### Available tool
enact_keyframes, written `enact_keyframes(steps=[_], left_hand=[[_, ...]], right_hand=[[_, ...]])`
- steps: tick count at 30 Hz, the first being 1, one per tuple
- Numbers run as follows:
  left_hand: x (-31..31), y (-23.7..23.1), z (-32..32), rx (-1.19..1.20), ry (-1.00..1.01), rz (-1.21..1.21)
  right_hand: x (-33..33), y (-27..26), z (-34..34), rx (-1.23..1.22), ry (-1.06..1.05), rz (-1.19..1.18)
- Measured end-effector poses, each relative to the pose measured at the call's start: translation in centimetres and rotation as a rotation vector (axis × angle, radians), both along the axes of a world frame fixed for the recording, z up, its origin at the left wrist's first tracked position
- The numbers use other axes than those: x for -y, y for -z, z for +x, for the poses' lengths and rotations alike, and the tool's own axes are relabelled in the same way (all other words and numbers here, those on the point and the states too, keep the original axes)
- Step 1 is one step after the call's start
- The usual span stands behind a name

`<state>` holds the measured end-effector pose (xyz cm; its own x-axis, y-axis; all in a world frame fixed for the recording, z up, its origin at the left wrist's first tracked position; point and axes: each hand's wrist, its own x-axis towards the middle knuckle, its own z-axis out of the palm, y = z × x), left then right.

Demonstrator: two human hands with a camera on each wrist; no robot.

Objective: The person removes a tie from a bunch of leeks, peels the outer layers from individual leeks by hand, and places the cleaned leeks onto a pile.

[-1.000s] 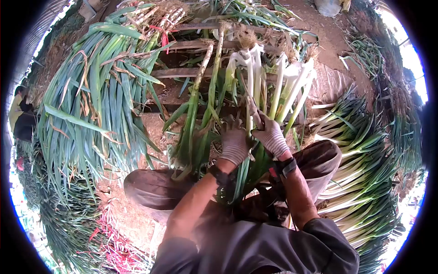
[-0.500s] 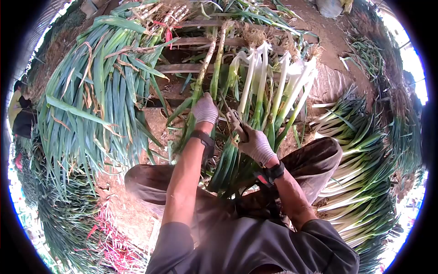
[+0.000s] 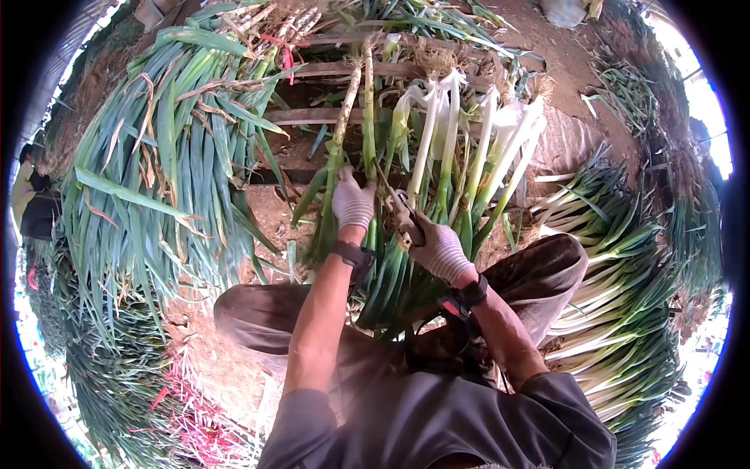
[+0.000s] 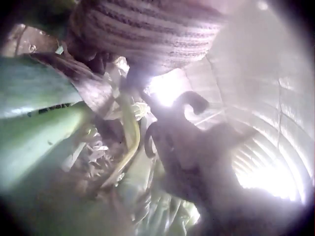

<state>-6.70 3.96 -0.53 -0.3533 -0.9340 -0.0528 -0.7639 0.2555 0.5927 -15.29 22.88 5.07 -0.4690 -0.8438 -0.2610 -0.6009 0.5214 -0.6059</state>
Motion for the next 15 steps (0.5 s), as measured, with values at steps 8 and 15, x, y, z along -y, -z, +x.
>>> enact_keyframes(steps=[8,15], left_hand=[[-1.0,0.2,0.3,0.216,0.177,0.057],[0.7,3.4,1.5,-0.332,0.212,0.143]], right_hand=[[2.9,0.2,-1.5,0.001,-0.01,-0.016],[6.3,0.2,-3.2,-0.032,-0.029,0.036]])
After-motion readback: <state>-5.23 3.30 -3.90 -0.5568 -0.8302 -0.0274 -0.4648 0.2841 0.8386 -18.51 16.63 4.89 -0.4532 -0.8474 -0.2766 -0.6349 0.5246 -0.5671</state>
